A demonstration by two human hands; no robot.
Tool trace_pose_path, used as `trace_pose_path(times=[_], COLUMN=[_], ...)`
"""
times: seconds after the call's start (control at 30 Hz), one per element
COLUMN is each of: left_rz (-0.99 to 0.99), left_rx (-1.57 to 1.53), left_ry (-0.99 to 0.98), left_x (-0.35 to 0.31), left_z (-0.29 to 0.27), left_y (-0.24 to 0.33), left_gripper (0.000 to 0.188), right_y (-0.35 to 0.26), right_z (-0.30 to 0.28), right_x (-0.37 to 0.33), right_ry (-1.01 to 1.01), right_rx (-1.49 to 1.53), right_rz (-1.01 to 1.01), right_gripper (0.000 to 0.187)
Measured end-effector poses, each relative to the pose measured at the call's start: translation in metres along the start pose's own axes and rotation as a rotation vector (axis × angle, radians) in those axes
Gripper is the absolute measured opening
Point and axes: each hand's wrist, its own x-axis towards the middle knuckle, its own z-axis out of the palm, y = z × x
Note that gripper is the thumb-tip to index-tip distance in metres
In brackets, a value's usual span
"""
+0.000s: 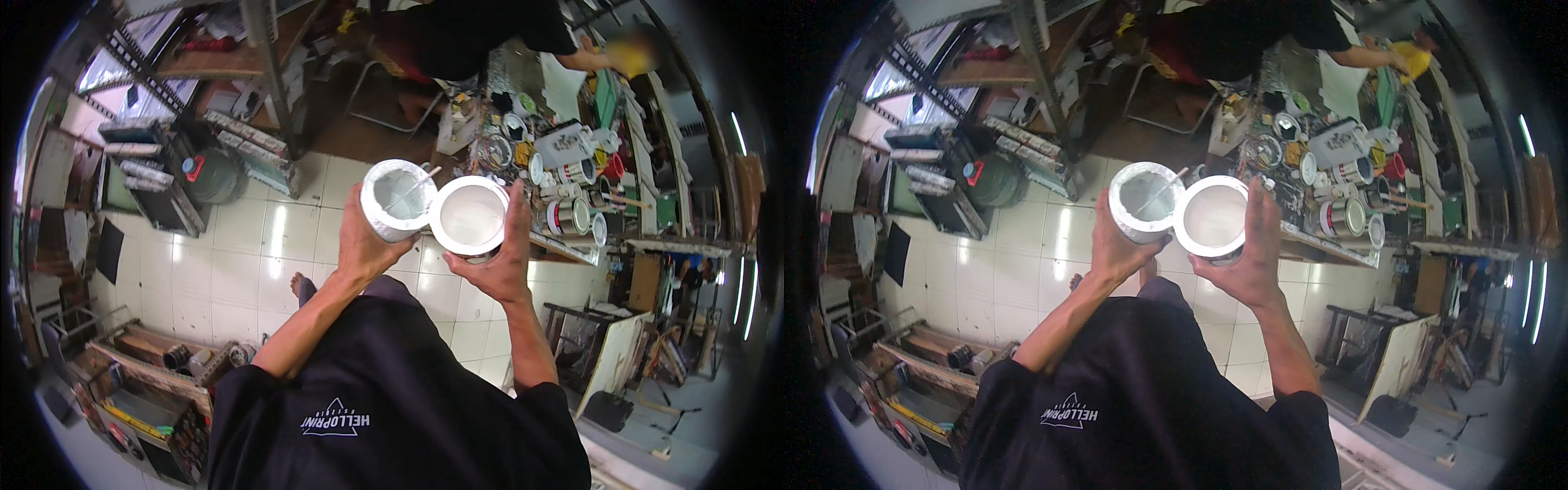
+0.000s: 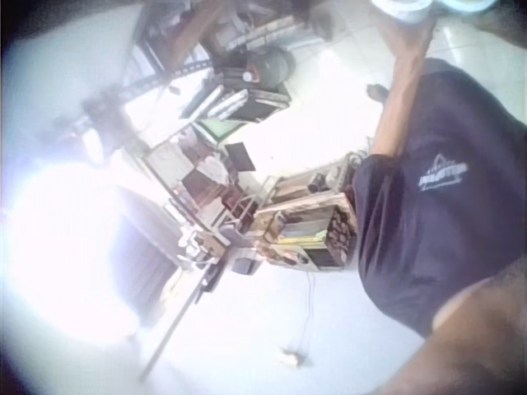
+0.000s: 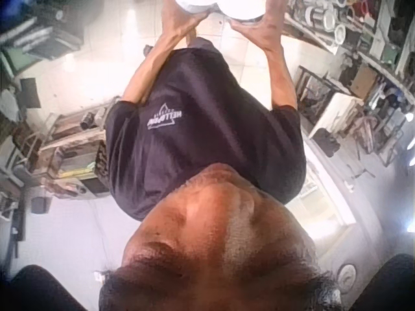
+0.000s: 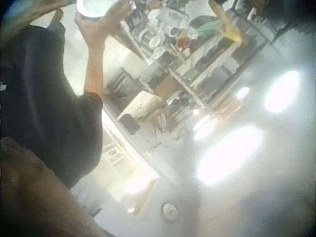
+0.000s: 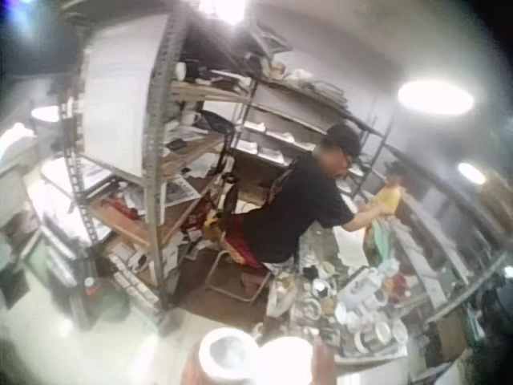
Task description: The person secures a green screen printing frame onto a wooden board using clamps. They then mix a white liquid in a container and pour it onto the frame. Finally, they retrieve a squeegee from a plastic bag.
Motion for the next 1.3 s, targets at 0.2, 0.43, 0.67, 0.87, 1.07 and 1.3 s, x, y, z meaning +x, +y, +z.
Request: trace_pose_path(times=[0.2,0.43,0.67,0.87,1.07,1.3], left_rz=[0.002,0.043,0.017,-0.124,-0.009,0.153], left_rx=[0.040,0.085,0.154,0.121,0.266,0.114], left_ry=[-0.038,-0.025,-0.018,-0.037,-0.049,0.089], left_x=[0.013,0.024,0.019,0.001,-0.011,-0.026], left_z=[0.008,0.026,0.041,0.053,0.070,0.072], left_y=[0.012,0.038,0.023,0.007,-0.010,-0.012], left_gripper=[0.110,0.122,0.124,0.124,0.121,0.129], right_y=[0.031,0.124,0.217,0.272,0.296,0.192], right_z=[0.014,0.039,0.050,0.088,0.100,0.083], right_x=[-0.021,-0.058,-0.052,-0.053,-0.050,-0.074], right_ry=[0.158,0.522,0.768,0.835,0.861,0.677], right_rx=[0.088,0.274,0.174,0.100,-0.011,-0.155], right_rz=[0.119,0.400,0.671,0.651,0.709,0.407], right_gripper=[0.144,0.144,0.137,0.137,0.141,0.102])
